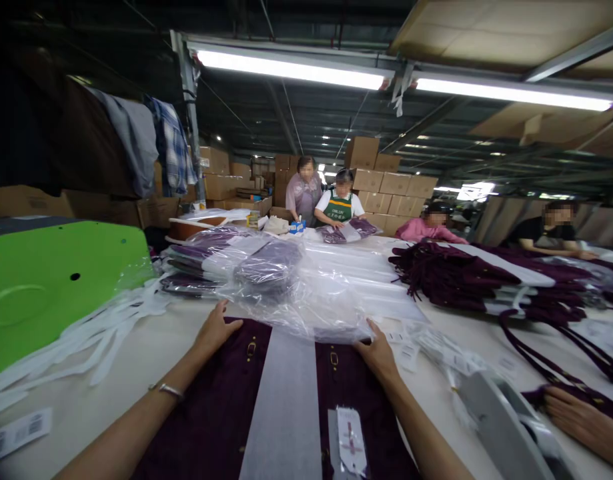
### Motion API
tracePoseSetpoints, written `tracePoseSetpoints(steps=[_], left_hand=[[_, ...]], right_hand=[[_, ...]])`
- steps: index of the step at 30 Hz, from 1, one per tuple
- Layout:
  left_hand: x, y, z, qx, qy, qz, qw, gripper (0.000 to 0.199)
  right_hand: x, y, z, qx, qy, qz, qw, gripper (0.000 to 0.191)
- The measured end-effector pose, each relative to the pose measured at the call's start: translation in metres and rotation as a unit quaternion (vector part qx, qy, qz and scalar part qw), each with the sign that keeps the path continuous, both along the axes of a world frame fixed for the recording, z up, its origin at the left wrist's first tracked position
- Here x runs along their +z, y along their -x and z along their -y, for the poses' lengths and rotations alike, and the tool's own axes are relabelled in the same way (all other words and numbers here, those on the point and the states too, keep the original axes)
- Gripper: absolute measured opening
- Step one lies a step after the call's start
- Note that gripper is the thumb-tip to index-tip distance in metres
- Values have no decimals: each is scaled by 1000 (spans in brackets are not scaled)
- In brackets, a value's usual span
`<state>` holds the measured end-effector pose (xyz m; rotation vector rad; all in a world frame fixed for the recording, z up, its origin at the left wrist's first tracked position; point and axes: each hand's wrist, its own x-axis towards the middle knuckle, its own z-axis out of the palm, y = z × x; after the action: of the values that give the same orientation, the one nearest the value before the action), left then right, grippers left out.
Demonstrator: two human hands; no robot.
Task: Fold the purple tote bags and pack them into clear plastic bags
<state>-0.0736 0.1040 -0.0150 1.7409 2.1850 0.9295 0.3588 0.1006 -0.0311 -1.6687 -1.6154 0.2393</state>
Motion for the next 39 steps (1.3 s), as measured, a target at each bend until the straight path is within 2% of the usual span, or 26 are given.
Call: tracePoseSetpoints(steps=[2, 4, 6, 8, 10, 12, 14, 16, 19, 22, 24, 26, 28, 30, 35, 39], left_hand=[[4, 0, -1, 10, -6, -2, 1000, 53], [11, -1, 2, 24, -28, -18, 999, 45], [20, -6, 6, 35, -65, -45, 996, 49], [29, -14, 12, 11, -128, -111, 985, 62], [35, -28, 17, -60, -205, -206, 955, 72], [40, -45, 21, -155, -260, -288, 909, 81], [42, -66, 23, -244, -273, -321, 873, 90], [46, -89, 24, -312, -268, -320, 853, 98], [55, -129, 27, -353, -260, -264, 859, 106], [68, -167, 29, -349, -263, -193, 878, 106], [75, -183, 30, -331, -266, -191, 885, 92], [82, -187, 29, -308, -266, -221, 886, 64], [88, -180, 26, -291, -263, -255, 884, 38], [93, -162, 20, -271, -256, -276, 886, 24], [96, -87, 4, -171, -202, -314, 912, 25], [91, 2, 6, -12, -139, -284, 949, 30]], right_hand=[[0, 0, -4, -6, 16, -8, 1000, 57], [-1, -1, -6, -39, 22, -9, 999, 46], [1, -3, -6, -70, 9, -3, 998, 43], [6, -5, -5, -79, -24, 3, 997, 43], [13, -4, -4, -82, -68, -27, 994, 40], [22, -1, -3, -81, -75, -134, 985, 38], [29, 5, -2, -68, -50, -259, 962, 37], [35, 15, 0, -41, -30, -329, 943, 32], [47, 37, 8, 20, -46, -339, 940, 24], [62, 62, 21, 79, -52, -267, 959, 14], [71, 76, 28, 103, -59, -189, 975, 12], [78, 83, 32, 113, -81, -119, 983, 18], [80, 83, 32, 98, -110, -61, 987, 30], [80, 80, 32, 84, -137, -3, 987, 43], [73, 70, 34, 124, -216, 123, 961, 47], [64, 45, 37, 128, -241, 172, 946, 43]])
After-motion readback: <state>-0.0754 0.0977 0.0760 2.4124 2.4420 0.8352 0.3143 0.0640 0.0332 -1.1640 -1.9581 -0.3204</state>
